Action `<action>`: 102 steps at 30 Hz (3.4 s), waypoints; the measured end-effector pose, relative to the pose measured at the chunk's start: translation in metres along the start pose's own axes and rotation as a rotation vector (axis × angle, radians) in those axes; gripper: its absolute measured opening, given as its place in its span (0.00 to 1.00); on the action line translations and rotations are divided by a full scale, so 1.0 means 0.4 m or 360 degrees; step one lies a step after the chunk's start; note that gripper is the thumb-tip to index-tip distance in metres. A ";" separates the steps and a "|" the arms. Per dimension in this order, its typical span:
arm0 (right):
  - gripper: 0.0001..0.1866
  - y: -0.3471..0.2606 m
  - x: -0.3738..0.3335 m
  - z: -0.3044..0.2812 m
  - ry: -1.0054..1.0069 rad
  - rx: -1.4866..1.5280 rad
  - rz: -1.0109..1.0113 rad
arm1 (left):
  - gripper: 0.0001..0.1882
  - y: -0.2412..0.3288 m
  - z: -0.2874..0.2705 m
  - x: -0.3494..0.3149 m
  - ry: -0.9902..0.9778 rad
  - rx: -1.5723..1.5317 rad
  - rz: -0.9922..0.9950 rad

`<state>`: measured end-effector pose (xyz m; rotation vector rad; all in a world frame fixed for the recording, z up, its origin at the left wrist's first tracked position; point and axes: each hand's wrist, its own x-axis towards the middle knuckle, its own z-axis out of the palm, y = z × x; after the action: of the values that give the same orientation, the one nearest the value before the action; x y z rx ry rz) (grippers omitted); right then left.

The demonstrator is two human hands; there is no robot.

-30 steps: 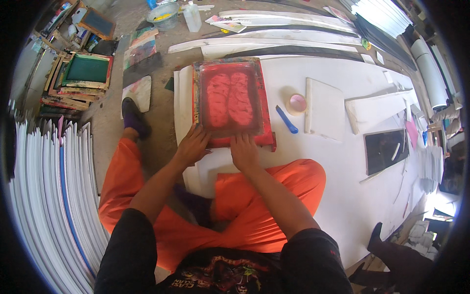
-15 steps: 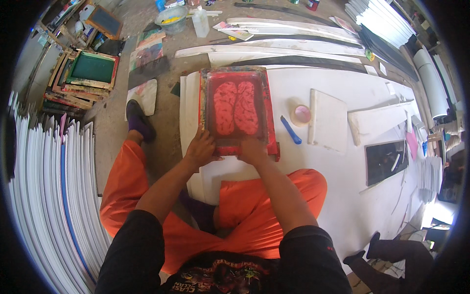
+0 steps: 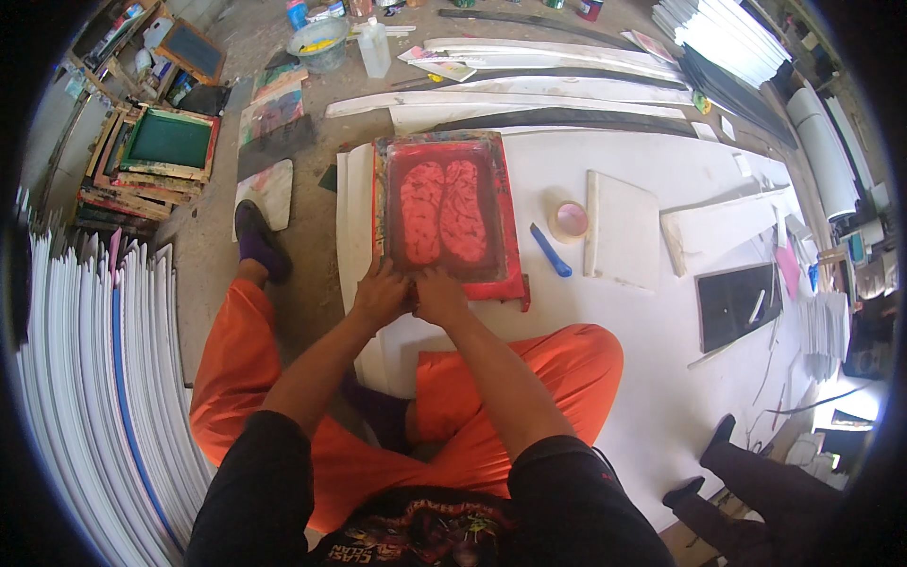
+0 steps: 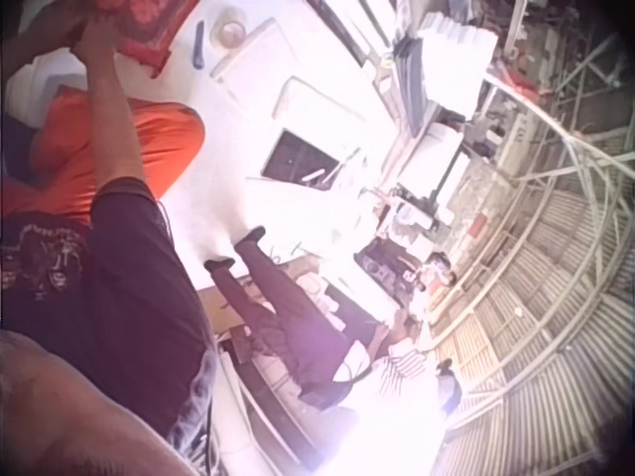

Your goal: The person sits on the floor and smooths a red screen with a mesh design using their hands. They then place the red screen on a shelf and pick up a green screen. The person applies masking tape to the edges of the green screen to secure the mesh.

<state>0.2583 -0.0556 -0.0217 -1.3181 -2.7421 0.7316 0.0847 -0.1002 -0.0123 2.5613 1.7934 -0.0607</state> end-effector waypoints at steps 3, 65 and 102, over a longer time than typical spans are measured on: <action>0.34 0.013 0.006 -0.021 -0.0078 -0.0035 0.0090 | 0.31 0.005 0.009 0.001 -0.0065 0.0128 -0.0031; 0.29 0.208 -0.071 -0.166 -0.0174 -0.0472 0.0008 | 0.20 -0.110 0.023 -0.082 0.0553 -0.0486 0.0022; 0.43 0.323 0.151 -0.135 0.0239 -0.0739 0.0512 | 0.32 0.062 0.020 0.043 -0.0038 -0.0402 0.0007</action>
<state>0.3258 0.0803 -0.0384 -1.8366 -2.7018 -0.0230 0.1136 -0.0927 -0.0213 2.3780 1.6668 0.1265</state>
